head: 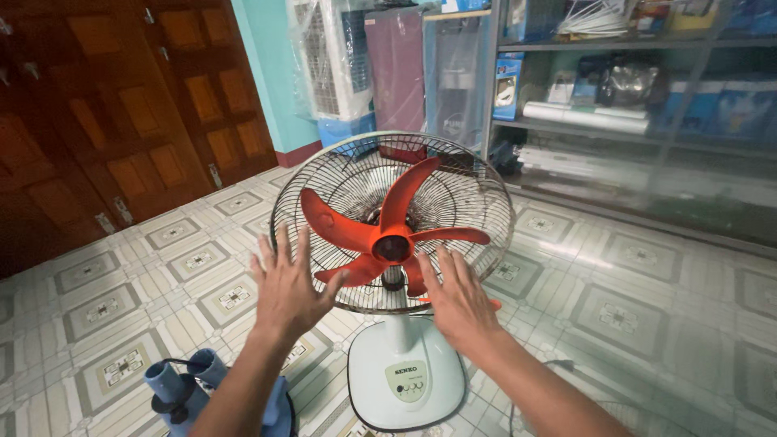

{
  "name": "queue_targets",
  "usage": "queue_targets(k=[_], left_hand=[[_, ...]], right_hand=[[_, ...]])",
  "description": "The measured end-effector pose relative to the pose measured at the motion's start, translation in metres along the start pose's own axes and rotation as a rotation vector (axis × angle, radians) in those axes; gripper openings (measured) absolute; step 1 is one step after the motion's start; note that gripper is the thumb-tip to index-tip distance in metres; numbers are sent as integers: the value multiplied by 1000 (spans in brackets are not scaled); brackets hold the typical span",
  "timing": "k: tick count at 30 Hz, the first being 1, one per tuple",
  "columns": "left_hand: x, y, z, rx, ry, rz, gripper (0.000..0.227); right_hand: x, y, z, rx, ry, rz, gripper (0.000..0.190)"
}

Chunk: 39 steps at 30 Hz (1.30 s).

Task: The person disassembles a standing fan using a screwdriver. They remove the rear motor cover, the front grille, the fan blades, and the rear grille, then unscrew the motor housing from the stand.

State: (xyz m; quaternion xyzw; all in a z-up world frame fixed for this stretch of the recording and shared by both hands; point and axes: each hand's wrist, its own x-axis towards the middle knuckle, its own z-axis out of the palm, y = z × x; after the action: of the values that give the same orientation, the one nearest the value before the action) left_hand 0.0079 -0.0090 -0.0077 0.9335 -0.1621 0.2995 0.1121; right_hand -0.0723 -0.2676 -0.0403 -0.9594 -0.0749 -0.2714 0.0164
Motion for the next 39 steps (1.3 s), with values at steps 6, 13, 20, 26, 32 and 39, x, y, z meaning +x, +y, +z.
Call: queue_targets(k=[6, 13, 20, 26, 32, 39], left_hand=[[17, 15, 35, -305, -70, -25, 55], [46, 73, 74, -198, -282, -62, 54], [64, 100, 102, -240, -284, -269, 57], [63, 113, 122, -323, -257, -390, 61], [63, 114, 131, -341, -270, -422, 59], [54, 109, 154, -432, -148, -445, 57]], right_hand=[[31, 3, 11, 166, -73, 131, 42], [91, 29, 25, 154, 61, 116, 34], [111, 45, 50, 98, -40, 19, 26], [114, 58, 69, 116, -12, -38, 23], [118, 65, 77, 101, 21, -53, 26], [126, 61, 83, 88, 39, -75, 18]])
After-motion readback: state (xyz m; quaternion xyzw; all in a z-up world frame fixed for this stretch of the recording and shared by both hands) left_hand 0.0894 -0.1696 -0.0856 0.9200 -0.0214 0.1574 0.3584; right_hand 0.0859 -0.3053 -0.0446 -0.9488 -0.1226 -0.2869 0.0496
